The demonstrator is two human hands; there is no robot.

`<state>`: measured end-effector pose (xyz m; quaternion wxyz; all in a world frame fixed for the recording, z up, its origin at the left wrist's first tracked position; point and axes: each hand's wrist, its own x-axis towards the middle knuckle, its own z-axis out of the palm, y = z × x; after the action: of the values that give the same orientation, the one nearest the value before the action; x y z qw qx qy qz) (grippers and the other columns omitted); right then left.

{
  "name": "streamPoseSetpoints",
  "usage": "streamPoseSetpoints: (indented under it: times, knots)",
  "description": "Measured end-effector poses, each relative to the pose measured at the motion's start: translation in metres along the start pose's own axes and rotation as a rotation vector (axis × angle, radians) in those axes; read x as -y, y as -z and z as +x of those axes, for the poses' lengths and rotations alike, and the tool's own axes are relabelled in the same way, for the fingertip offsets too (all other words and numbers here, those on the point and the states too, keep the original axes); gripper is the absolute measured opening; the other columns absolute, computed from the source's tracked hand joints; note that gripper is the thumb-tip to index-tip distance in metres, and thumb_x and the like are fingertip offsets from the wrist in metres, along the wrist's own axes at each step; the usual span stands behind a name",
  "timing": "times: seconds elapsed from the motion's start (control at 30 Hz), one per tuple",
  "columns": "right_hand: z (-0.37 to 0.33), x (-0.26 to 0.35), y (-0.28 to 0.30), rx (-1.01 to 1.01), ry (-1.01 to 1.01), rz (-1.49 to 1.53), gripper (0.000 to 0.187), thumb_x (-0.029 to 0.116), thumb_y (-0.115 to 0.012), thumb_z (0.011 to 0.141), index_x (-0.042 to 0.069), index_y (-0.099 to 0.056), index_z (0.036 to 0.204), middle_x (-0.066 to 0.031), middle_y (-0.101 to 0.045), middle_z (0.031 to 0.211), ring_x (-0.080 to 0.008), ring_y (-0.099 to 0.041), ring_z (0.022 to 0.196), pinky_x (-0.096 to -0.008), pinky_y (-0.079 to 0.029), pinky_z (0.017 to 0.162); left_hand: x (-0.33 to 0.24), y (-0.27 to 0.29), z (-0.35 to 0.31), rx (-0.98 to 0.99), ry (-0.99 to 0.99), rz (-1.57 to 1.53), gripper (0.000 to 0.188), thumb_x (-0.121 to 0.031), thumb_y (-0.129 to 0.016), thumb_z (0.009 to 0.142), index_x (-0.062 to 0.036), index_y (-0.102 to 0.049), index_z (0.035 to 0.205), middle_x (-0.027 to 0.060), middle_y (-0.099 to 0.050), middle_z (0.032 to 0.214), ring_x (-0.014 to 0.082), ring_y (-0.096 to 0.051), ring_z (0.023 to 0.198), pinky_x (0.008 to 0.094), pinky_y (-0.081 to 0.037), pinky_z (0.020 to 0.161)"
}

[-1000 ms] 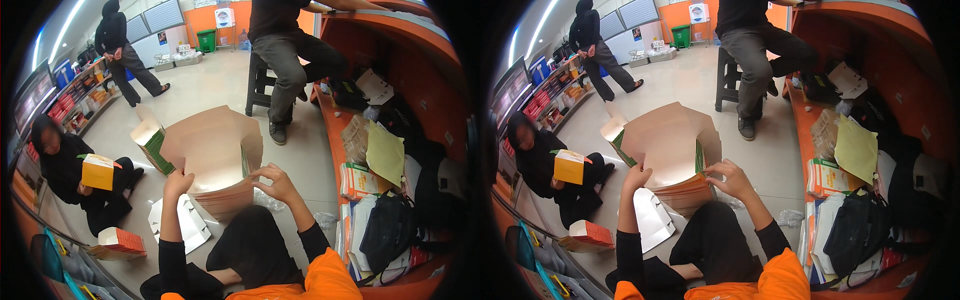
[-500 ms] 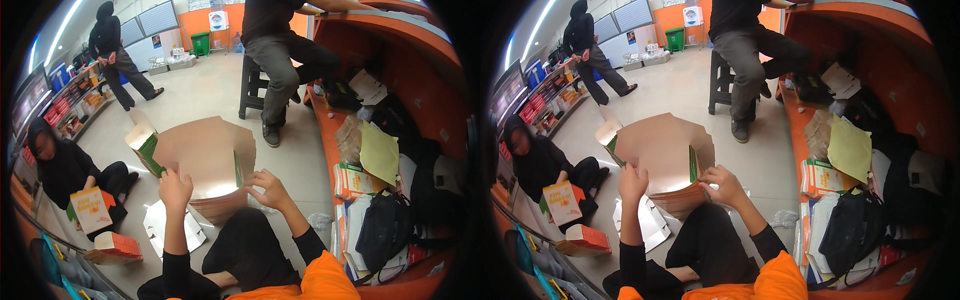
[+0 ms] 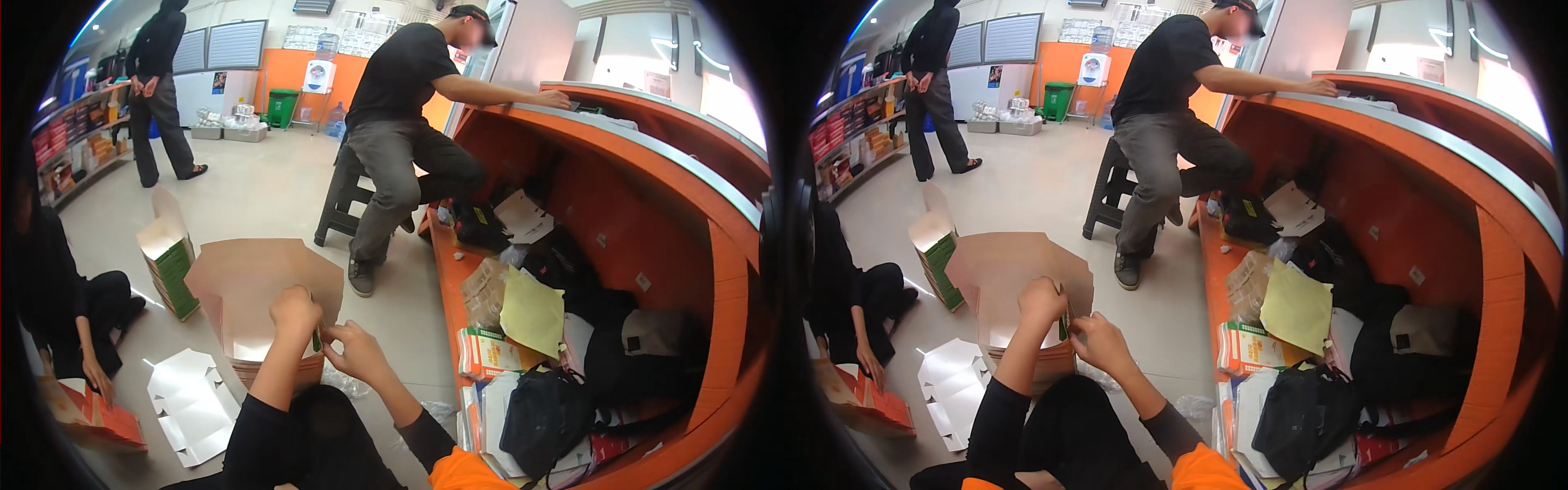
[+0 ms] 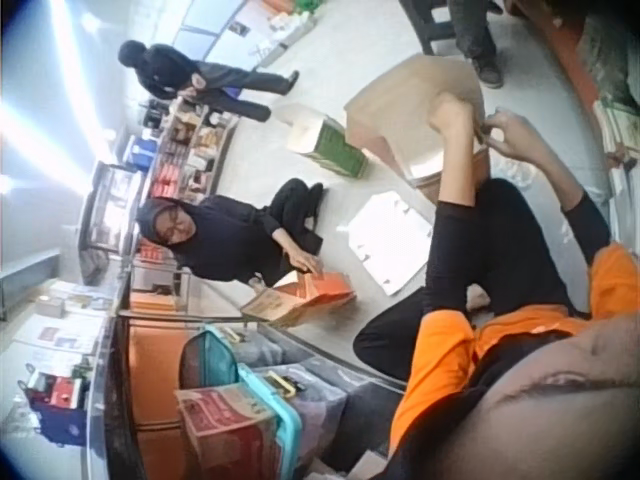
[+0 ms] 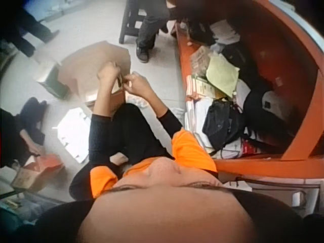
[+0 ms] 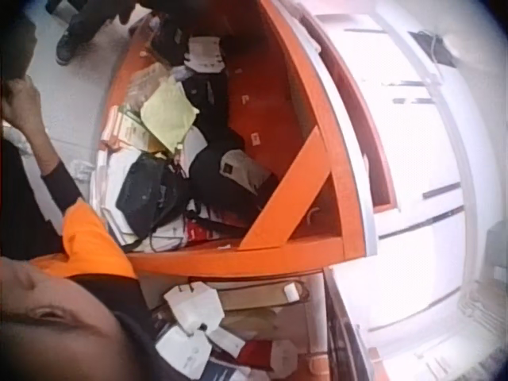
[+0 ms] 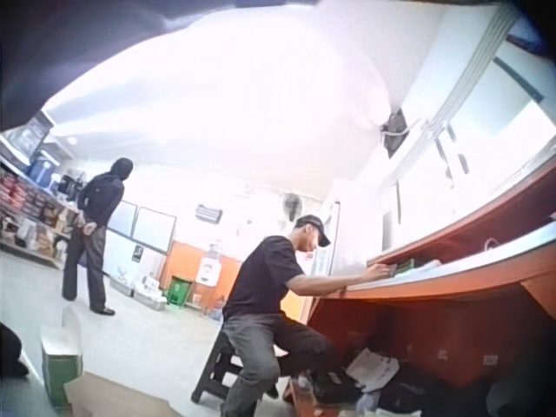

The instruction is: The person assembles cardboard takeout food boxes by hand while sitting on the floor, folding the pre-scored flaps and stacking the finished boxes.

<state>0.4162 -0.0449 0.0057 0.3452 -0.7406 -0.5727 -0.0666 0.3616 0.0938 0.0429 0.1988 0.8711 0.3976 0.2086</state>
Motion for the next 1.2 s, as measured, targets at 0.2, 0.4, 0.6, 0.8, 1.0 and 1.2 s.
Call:
streamPoseSetpoints:
  times: [0.2,0.4,0.6,0.8,1.0,1.2]
  knots:
    - [0.020,-0.016,-0.017,-0.070,-0.284,0.044,0.017,0.018,-0.062,0.078,0.005,-0.065,0.089,-0.0156,-0.065,0.071,-0.0329,-0.064,0.072,-0.0407,-0.049,0.065,-0.004,0.001,0.009,0.221,-0.004,0.077,0.027,-0.028,-0.070,0.068,-0.0030,-0.069,0.078,0.0157,-0.068,0.082,0.0285,-0.067,0.081,0.0372,-0.053,0.071]
    - [0.038,-0.015,-0.033,-0.120,-0.382,-0.013,0.021,0.017,-0.058,0.078,0.002,-0.065,0.090,-0.0216,-0.062,0.070,-0.0381,-0.063,0.072,-0.0438,-0.049,0.065,-0.012,-0.010,0.009,0.050,0.102,0.073,0.033,-0.029,-0.071,0.067,-0.0060,-0.069,0.091,0.0123,-0.068,0.094,0.0269,-0.067,0.087,0.0356,-0.053,0.072]
    - [0.040,-0.006,-0.026,-0.072,-0.449,-0.070,0.027,0.032,-0.066,0.076,0.009,-0.069,0.090,-0.0174,-0.067,0.079,-0.0356,-0.065,0.079,-0.0422,-0.052,0.070,-0.010,-0.009,0.014,0.104,0.066,0.179,0.029,-0.025,-0.070,0.073,-0.0122,-0.068,0.098,0.0106,-0.067,0.102,0.0246,-0.065,0.096,0.0315,-0.052,0.075]
    - [0.044,-0.014,-0.031,-0.168,-0.414,-0.106,0.025,0.030,-0.064,0.074,0.010,-0.071,0.086,-0.0166,-0.066,0.077,-0.0349,-0.064,0.075,-0.0414,-0.051,0.067,-0.020,-0.004,0.015,0.197,0.065,0.230,0.033,-0.023,-0.068,0.073,-0.0136,-0.067,0.105,0.0096,-0.067,0.105,0.0243,-0.065,0.098,0.0333,-0.053,0.077]
    - [0.045,-0.019,-0.043,-0.191,-0.380,-0.070,0.019,0.026,-0.061,0.076,0.010,-0.070,0.080,-0.0144,-0.067,0.075,-0.0355,-0.064,0.073,-0.0423,-0.052,0.066,-0.023,-0.004,0.016,0.206,0.099,0.339,0.032,-0.032,-0.072,0.074,-0.0199,-0.068,0.103,0.0027,-0.067,0.109,0.0173,-0.064,0.101,0.0254,-0.051,0.077]
    - [0.042,-0.022,-0.046,-0.216,-0.386,-0.073,0.019,0.024,-0.060,0.076,0.009,-0.069,0.081,-0.0162,-0.066,0.076,-0.0371,-0.064,0.073,-0.0432,-0.051,0.067,-0.026,-0.002,0.013,0.325,0.068,0.314,0.029,-0.024,-0.070,0.072,-0.0165,-0.071,0.100,0.0076,-0.067,0.107,0.0227,-0.064,0.100,0.0314,-0.052,0.076]
